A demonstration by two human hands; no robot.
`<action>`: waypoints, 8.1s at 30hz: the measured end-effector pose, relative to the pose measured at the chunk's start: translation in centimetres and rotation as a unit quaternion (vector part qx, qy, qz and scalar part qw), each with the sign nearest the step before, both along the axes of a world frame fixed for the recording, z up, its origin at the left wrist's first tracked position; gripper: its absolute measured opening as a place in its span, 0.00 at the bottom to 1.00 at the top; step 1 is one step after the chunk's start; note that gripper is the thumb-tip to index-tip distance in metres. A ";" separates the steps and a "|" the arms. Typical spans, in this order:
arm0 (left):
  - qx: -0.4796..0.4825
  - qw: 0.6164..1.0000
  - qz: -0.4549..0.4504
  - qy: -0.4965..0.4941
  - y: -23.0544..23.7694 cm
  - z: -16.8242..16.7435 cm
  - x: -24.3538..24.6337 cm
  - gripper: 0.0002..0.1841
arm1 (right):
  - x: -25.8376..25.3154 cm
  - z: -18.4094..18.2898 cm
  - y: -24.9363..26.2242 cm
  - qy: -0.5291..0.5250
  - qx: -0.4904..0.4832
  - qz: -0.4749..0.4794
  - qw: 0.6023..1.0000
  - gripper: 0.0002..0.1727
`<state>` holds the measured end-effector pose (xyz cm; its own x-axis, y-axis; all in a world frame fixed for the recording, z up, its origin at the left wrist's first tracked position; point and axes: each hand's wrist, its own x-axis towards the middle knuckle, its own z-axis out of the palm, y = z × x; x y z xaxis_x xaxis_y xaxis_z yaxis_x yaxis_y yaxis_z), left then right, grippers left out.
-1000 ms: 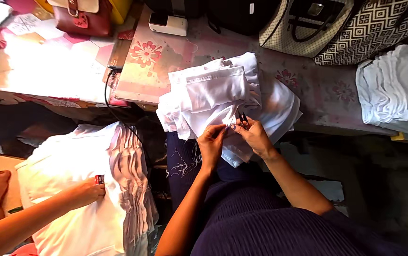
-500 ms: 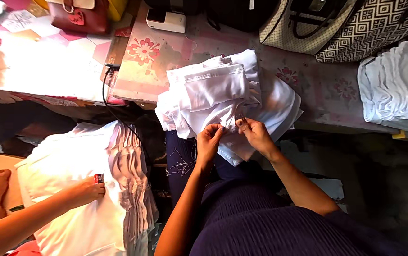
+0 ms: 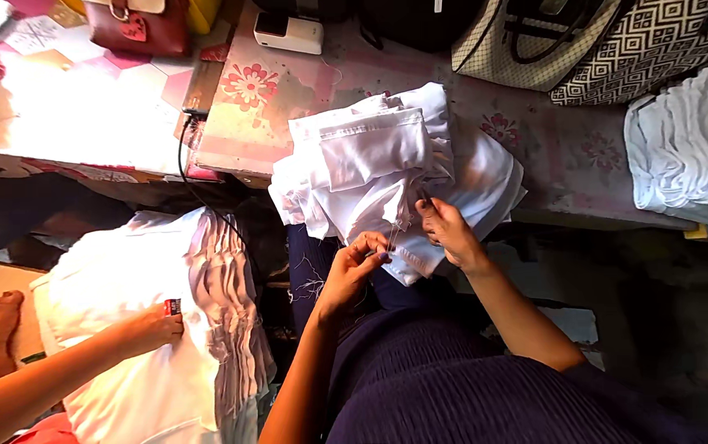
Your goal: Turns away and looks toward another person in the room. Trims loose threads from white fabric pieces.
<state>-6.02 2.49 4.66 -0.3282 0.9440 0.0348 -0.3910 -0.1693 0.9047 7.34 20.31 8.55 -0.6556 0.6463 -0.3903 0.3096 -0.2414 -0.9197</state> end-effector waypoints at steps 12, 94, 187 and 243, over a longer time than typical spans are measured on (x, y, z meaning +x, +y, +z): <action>-0.313 0.796 0.011 0.519 -4.7 3.2 -0.5 0.10 | -1.1 -0.1 -0.7 0.058 -0.111 -0.028 0.992 0.06; -0.021 0.892 0.260 0.369 5.6 0.3 2.6 0.13 | -0.4 0.3 -2.6 0.084 -0.132 -0.114 0.981 0.07; -0.063 0.967 0.164 0.182 3.2 0.4 2.5 0.04 | 2.0 2.0 0.0 -0.022 -0.199 0.161 0.967 0.25; -0.128 0.776 0.252 0.564 6.0 -4.5 1.8 0.05 | -0.9 -2.7 -1.2 -0.161 0.272 0.031 0.948 0.23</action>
<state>-4.18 8.47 0.12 -0.5550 0.7287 0.4012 0.7311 0.1971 0.6532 6.39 19.13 5.86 -0.6022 0.7736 -0.1971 0.5939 0.2690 -0.7582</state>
